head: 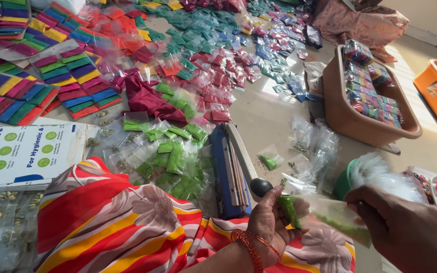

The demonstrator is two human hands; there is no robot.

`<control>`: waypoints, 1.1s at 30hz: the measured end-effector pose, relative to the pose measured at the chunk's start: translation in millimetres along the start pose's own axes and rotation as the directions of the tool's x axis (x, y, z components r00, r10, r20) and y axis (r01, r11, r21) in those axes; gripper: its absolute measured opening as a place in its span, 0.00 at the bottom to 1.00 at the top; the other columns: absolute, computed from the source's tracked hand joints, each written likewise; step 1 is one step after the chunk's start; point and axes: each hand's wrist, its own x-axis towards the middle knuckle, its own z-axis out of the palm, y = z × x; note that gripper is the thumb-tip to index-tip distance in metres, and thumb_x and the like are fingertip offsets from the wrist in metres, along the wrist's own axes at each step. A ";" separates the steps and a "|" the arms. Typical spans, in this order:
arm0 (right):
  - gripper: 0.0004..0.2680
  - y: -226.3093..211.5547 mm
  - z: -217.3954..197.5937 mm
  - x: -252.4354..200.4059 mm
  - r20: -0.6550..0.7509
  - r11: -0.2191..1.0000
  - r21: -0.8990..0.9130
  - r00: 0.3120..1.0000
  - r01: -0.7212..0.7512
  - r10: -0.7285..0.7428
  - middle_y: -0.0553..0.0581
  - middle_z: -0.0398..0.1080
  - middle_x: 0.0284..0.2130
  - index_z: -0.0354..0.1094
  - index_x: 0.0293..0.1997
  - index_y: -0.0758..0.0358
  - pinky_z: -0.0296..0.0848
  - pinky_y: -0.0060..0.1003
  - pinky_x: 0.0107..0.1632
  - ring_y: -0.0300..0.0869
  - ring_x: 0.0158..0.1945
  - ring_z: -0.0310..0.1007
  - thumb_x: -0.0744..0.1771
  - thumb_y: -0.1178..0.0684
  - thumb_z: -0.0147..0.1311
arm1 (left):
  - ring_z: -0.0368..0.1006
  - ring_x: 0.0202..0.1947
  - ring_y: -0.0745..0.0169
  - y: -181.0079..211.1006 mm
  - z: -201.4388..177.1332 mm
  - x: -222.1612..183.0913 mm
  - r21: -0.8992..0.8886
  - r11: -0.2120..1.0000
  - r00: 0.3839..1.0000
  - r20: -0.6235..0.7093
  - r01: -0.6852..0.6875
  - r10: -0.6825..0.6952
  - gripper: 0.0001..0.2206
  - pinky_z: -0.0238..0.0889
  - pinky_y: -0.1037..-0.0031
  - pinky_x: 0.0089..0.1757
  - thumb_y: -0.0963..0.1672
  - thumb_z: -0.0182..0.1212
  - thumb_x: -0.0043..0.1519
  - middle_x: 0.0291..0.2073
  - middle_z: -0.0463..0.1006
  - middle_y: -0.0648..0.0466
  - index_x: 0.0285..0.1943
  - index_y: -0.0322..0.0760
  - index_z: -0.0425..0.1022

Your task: The person seals small plastic bags filled with colored powder using a manual heat sealer.

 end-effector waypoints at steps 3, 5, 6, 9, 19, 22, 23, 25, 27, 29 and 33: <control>0.07 5.8 7.2 -0.3 -0.020 0.999 -0.009 0.999 0.044 -0.044 0.42 0.81 0.36 0.73 0.48 0.37 0.81 0.39 0.42 0.41 0.37 0.84 0.68 0.40 0.54 | 0.80 0.46 0.53 -1.4 -2.8 3.5 0.005 1.000 1.000 0.018 -0.008 0.008 0.22 0.69 0.54 0.43 0.57 0.56 0.65 0.42 0.85 0.50 0.53 0.39 0.76; 0.07 5.5 7.0 -0.6 -0.033 0.998 -0.012 0.997 0.063 -0.063 0.41 0.81 0.36 0.73 0.48 0.37 0.81 0.39 0.41 0.41 0.37 0.84 0.67 0.39 0.54 | 0.80 0.46 0.54 -0.5 -1.0 2.6 0.020 1.000 1.000 0.027 -0.013 0.012 0.22 0.69 0.54 0.43 0.57 0.56 0.65 0.42 0.85 0.50 0.53 0.39 0.76; 0.07 5.6 6.3 -1.6 -0.035 0.997 -0.042 0.997 0.064 -0.065 0.40 0.81 0.36 0.73 0.47 0.36 0.80 0.39 0.41 0.40 0.36 0.84 0.67 0.39 0.54 | 0.80 0.46 0.54 -1.6 -0.2 1.2 0.020 1.000 1.000 0.009 -0.006 0.006 0.22 0.70 0.52 0.44 0.57 0.56 0.65 0.42 0.85 0.50 0.53 0.39 0.76; 0.08 -2.5 -0.7 -2.5 -0.033 0.993 -0.099 0.997 0.068 -0.071 0.39 0.81 0.36 0.73 0.47 0.35 0.80 0.39 0.41 0.40 0.36 0.83 0.66 0.39 0.52 | 0.80 0.46 0.53 -5.8 -5.3 3.0 0.004 1.000 1.000 0.015 0.022 -0.022 0.22 0.71 0.51 0.44 0.57 0.55 0.66 0.42 0.84 0.49 0.51 0.39 0.77; 0.07 -6.8 -0.9 1.4 -0.052 0.986 -0.099 0.989 0.132 -0.137 0.39 0.80 0.33 0.73 0.45 0.34 0.79 0.41 0.37 0.42 0.33 0.82 0.65 0.40 0.54 | 0.79 0.49 0.44 -17.6 -10.3 5.3 -0.066 0.990 0.992 0.024 0.127 -0.126 0.26 0.74 0.44 0.46 0.59 0.50 0.68 0.43 0.84 0.43 0.50 0.35 0.77; 0.06 -11.4 -4.5 3.8 -0.057 0.982 -0.166 0.994 0.087 -0.098 0.40 0.79 0.32 0.73 0.44 0.34 0.79 0.40 0.39 0.42 0.33 0.81 0.65 0.39 0.56 | 0.80 0.49 0.45 -15.5 -15.1 11.3 -0.058 0.987 0.986 0.074 0.152 -0.148 0.28 0.74 0.45 0.45 0.60 0.48 0.68 0.43 0.83 0.44 0.50 0.33 0.78; 0.06 -7.5 -0.7 3.1 -0.053 0.982 -0.164 0.994 0.090 -0.100 0.40 0.79 0.32 0.73 0.44 0.34 0.79 0.40 0.39 0.42 0.33 0.81 0.65 0.39 0.56 | 0.80 0.49 0.45 -16.1 -16.9 11.5 -0.060 0.987 0.987 0.069 0.152 -0.148 0.28 0.74 0.45 0.45 0.60 0.48 0.68 0.43 0.83 0.44 0.50 0.33 0.78; 0.06 2.2 3.1 3.8 -0.040 0.987 -0.142 0.995 0.079 -0.086 0.40 0.79 0.30 0.73 0.44 0.32 0.79 0.39 0.38 0.40 0.32 0.82 0.65 0.38 0.56 | 0.80 0.48 0.45 -15.5 -14.8 16.1 -0.043 0.988 0.987 0.075 0.146 -0.143 0.28 0.75 0.47 0.46 0.59 0.49 0.69 0.43 0.84 0.42 0.50 0.33 0.78; 0.06 1.9 6.5 5.2 -0.036 0.987 -0.131 0.995 0.093 -0.098 0.40 0.79 0.30 0.73 0.44 0.33 0.79 0.39 0.38 0.41 0.32 0.82 0.65 0.39 0.56 | 0.81 0.47 0.45 -15.2 -13.7 12.8 -0.052 0.990 0.990 0.052 0.130 -0.127 0.27 0.75 0.47 0.45 0.59 0.49 0.69 0.41 0.84 0.43 0.49 0.34 0.79; 0.06 -0.3 5.6 4.7 -0.031 0.988 -0.121 0.994 0.098 -0.102 0.40 0.79 0.31 0.73 0.44 0.33 0.79 0.39 0.37 0.41 0.32 0.82 0.65 0.39 0.56 | 0.81 0.46 0.46 -15.6 -11.4 10.1 -0.058 0.991 0.992 0.031 0.122 -0.120 0.26 0.75 0.47 0.44 0.59 0.50 0.69 0.40 0.84 0.44 0.48 0.34 0.79; 0.06 3.8 8.6 4.5 -0.022 0.988 -0.118 0.994 0.100 -0.104 0.39 0.80 0.32 0.73 0.44 0.34 0.80 0.39 0.37 0.41 0.33 0.82 0.65 0.40 0.55 | 0.82 0.45 0.49 -16.0 -9.6 7.8 -0.012 0.995 0.995 0.003 0.097 -0.097 0.26 0.75 0.50 0.42 0.59 0.50 0.69 0.39 0.85 0.45 0.47 0.36 0.79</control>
